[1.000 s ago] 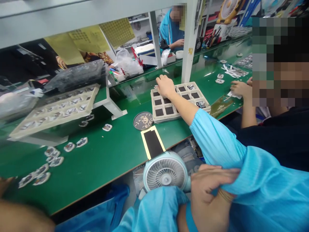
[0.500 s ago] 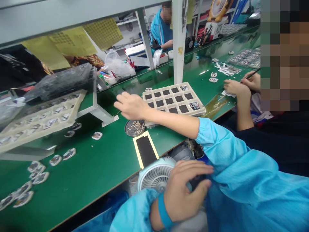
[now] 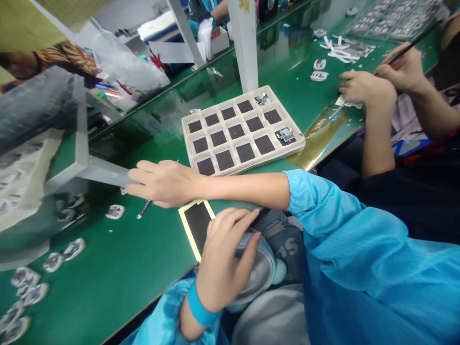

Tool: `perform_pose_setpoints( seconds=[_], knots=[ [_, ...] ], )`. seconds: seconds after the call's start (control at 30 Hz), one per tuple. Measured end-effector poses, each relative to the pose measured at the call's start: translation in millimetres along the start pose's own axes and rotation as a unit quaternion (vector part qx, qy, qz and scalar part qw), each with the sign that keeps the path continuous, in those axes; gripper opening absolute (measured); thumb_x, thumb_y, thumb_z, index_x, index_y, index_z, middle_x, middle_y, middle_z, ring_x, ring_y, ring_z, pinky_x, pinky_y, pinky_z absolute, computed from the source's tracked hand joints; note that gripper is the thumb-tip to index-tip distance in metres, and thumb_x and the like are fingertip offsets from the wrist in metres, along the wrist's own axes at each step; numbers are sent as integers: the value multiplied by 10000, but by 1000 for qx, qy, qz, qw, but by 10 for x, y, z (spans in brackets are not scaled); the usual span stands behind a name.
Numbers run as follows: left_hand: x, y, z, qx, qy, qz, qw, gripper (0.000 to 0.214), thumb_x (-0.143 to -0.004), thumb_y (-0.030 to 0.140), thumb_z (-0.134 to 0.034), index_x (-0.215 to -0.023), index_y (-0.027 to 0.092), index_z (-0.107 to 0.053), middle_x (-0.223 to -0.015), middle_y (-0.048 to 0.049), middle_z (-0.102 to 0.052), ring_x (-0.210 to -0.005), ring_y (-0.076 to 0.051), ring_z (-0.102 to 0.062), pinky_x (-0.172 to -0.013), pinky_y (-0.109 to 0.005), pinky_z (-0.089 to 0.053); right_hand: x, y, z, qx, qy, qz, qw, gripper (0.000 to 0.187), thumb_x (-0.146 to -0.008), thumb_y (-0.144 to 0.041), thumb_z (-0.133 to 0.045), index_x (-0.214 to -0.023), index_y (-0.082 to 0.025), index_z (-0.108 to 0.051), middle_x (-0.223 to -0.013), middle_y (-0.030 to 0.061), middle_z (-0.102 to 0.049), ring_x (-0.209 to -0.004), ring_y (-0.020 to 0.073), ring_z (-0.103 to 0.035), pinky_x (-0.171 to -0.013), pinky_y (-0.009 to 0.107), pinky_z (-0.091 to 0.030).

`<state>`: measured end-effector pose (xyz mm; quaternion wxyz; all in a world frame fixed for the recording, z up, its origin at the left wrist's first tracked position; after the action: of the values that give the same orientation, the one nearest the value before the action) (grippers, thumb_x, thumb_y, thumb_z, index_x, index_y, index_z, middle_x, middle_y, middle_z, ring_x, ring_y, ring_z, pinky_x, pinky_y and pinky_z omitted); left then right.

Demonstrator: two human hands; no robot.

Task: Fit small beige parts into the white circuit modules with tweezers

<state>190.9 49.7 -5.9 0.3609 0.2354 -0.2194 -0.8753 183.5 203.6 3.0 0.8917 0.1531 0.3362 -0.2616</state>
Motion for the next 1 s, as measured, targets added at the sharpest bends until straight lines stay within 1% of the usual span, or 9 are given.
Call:
perform_pose_setpoints(
  seconds=[0.07,0.17,0.27,0.37,0.53,0.7,0.83,1.0],
  knots=[
    [-88,-23,11,-34,13,0,999,491,-959,141,-620,-1436,231,-554,-1276,-101,-643,-1224,-252,-571,-1059,-439,-458,7,-8,18,-4,-7,-3,1000,331,-1001,-79,-430,-1206,-206,-657,-1191,82,-646,-1097,245,-549,-655,335,-431],
    [-189,-35,-42,-72,6,-2,997,578,-953,167,-639,-1509,209,-486,-1259,-116,-625,-1199,-265,-566,-1055,-459,-448,17,-5,43,-1,-25,-11,1000,359,-988,-33,-424,-1193,-215,-656,-1190,77,-653,-1092,233,-562,-649,326,-438],
    [-240,-26,-92,-90,2,-7,996,589,-953,182,-640,-1519,217,-479,-1225,-114,-616,-1170,-269,-565,-1038,-461,-457,27,10,70,1,-16,-21,1000,379,-982,-11,-402,-1164,-223,-659,-1175,66,-663,-1080,224,-571,-642,324,-434],
    [-256,-7,-117,-104,3,-8,995,571,-954,183,-631,-1507,222,-493,-1201,-112,-613,-1146,-270,-564,-1012,-459,-467,35,19,81,-2,-7,-27,1000,371,-984,-11,-401,-1138,-227,-661,-1159,60,-669,-1069,219,-577,-624,323,-415],
    [-273,44,-152,-134,7,-16,991,559,-938,169,-643,-1485,193,-534,-1158,-121,-596,-1100,-278,-560,-973,-458,-462,45,20,90,-11,10,-36,999,365,-967,-3,-396,-1092,-220,-663,-1119,56,-665,-1047,211,-570,-604,331,-376],
    [-281,71,-177,-139,8,-17,990,553,-935,160,-644,-1478,206,-550,-1145,-119,-587,-1087,-278,-551,-966,-461,-451,52,29,94,-20,11,-48,999,348,-971,-26,-414,-1120,-227,-657,-1127,55,-656,-1067,210,-555,-607,335,-357],
    [-282,75,-185,-136,4,-16,991,549,-933,157,-648,-1471,222,-560,-1150,-114,-589,-1090,-275,-550,-968,-461,-448,52,40,88,-30,1,-55,998,345,-978,-30,-420,-1136,-233,-651,-1148,53,-652,-1078,210,-549,-613,344,-365],
    [-273,73,-186,-135,6,-15,991,551,-940,159,-642,-1479,228,-551,-1162,-114,-592,-1103,-274,-550,-974,-464,-448,49,49,81,-43,0,-61,997,367,-974,-23,-411,-1145,-228,-663,-1159,52,-659,-1090,219,-558,-605,356,-410]
  ],
)
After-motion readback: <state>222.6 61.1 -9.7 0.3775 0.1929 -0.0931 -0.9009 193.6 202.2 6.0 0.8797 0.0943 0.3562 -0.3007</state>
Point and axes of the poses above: each hand's wrist, its own x-axis away from the middle knuckle, its own z-axis out of the back of the hand, y = z × x, the point moved 4 cm from there along -x, towards the middle knuckle
